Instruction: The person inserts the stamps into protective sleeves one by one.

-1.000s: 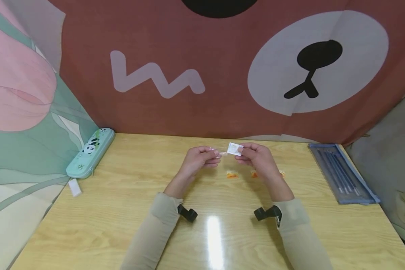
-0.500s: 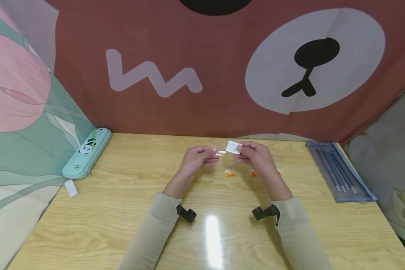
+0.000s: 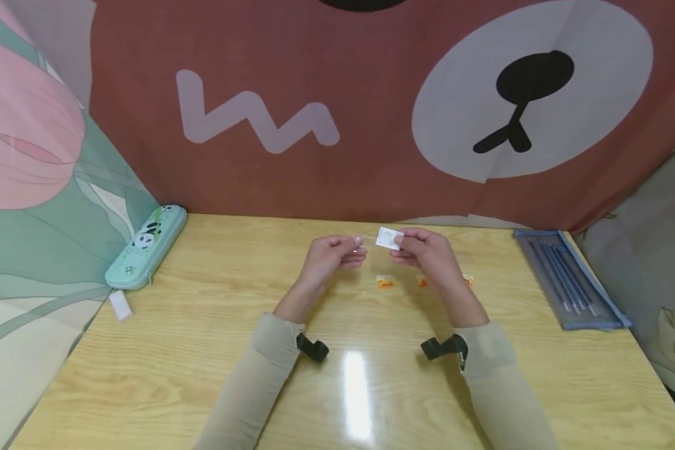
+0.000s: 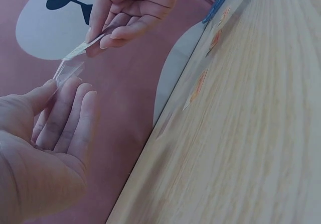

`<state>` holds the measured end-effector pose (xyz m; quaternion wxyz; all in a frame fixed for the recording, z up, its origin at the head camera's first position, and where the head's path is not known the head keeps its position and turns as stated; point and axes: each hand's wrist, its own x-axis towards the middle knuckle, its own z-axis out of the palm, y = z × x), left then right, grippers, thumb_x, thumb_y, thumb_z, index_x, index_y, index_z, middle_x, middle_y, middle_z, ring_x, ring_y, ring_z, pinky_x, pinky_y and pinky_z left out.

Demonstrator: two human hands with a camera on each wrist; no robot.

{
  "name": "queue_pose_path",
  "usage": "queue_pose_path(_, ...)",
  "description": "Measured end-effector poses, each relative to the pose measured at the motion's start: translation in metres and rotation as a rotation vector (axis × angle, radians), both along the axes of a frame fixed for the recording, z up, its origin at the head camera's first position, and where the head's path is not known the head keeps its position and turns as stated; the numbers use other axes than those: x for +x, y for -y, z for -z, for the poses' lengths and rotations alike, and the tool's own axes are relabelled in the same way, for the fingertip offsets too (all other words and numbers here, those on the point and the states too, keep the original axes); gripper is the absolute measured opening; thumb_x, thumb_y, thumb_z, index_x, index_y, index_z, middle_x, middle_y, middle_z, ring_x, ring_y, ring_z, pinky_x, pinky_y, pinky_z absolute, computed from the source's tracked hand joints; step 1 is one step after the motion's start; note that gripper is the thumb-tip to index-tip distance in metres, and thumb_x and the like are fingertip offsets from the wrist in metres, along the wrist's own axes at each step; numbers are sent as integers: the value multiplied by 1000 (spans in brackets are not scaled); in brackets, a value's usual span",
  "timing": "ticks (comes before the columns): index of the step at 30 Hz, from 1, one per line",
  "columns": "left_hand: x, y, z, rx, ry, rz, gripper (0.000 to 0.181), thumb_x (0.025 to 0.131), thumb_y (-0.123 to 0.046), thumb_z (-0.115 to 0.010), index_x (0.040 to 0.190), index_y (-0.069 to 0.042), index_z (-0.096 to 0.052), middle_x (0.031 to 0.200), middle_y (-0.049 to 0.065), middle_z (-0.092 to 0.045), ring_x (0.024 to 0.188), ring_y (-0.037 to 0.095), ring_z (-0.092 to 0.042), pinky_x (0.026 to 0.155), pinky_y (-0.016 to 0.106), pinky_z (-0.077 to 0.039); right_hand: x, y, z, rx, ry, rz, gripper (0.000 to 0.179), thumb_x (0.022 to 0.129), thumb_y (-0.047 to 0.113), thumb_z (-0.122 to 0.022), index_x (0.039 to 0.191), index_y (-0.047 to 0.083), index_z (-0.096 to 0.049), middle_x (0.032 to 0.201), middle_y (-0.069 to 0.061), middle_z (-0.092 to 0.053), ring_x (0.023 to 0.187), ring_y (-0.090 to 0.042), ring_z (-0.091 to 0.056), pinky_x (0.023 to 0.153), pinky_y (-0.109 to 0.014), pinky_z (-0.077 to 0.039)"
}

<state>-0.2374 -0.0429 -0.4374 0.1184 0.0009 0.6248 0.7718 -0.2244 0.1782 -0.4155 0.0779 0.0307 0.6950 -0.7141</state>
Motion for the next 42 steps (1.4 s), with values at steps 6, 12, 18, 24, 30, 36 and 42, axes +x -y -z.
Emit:
queue_pose_path(6, 0, -1, -1, 17, -6, 12, 37, 96, -16, -71, 115, 15, -67, 88, 13, -79, 77, 16, -77, 76, 34, -64, 1, 0, -1, -16, 1, 25, 28, 101, 16, -64, 121, -3, -61, 92, 2, -73, 77, -8, -74, 77, -26, -62)
queue_pose_path(12, 1, -2, -2, 23, -18, 8, 35, 96, -16, -71, 114, 15, -68, 84, 9, -78, 76, 16, -77, 75, 33, -64, 4, 0, -2, -33, -24, 10, 26, 100, 14, -65, 119, -5, -62, 90, 3, -73, 77, -9, -74, 76, -25, -62)
queue_pose_path(18, 1, -1, -3, 36, -34, -41, 26, 96, -13, -71, 107, 11, -72, 80, 7, -77, 73, 15, -76, 72, 33, -64, 4, 1, -2, 20, -31, -42, 32, 100, 18, -65, 121, -5, -61, 91, 2, -73, 80, -9, -73, 77, -25, -62)
queue_pose_path(24, 0, 0, -1, 35, -54, -52, 28, 96, -14, -71, 108, 11, -72, 78, 5, -77, 72, 14, -76, 70, 31, -64, 4, 1, -2, 31, -30, -75, 31, 100, 16, -65, 120, -7, -60, 87, 2, -73, 78, -9, -72, 76, -26, -62)
queue_pose_path(30, 2, 1, 1, 2, -81, -61, 26, 95, -16, -72, 105, 9, -74, 84, 13, -78, 72, 15, -76, 71, 33, -64, 5, 4, -2, 65, -26, -92, 34, 100, 15, -64, 123, -10, -60, 84, 5, -72, 75, -7, -71, 79, -31, -63)
queue_pose_path(36, 2, 0, 0, -18, -129, -104, 25, 94, -17, -74, 100, 7, -76, 88, 21, -77, 71, 16, -76, 71, 36, -64, 6, 5, -2, 101, -37, -94, 36, 100, 15, -65, 124, -10, -61, 84, 6, -72, 75, -7, -70, 77, -29, -63)
queue_pose_path(42, 2, -2, -1, -36, -134, -113, 24, 93, -17, -75, 99, 6, -77, 84, 14, -78, 70, 15, -76, 71, 37, -64, 6, 3, -2, 131, -51, -94, 37, 99, 16, -66, 124, -12, -62, 85, 6, -74, 76, -7, -70, 79, -31, -63)
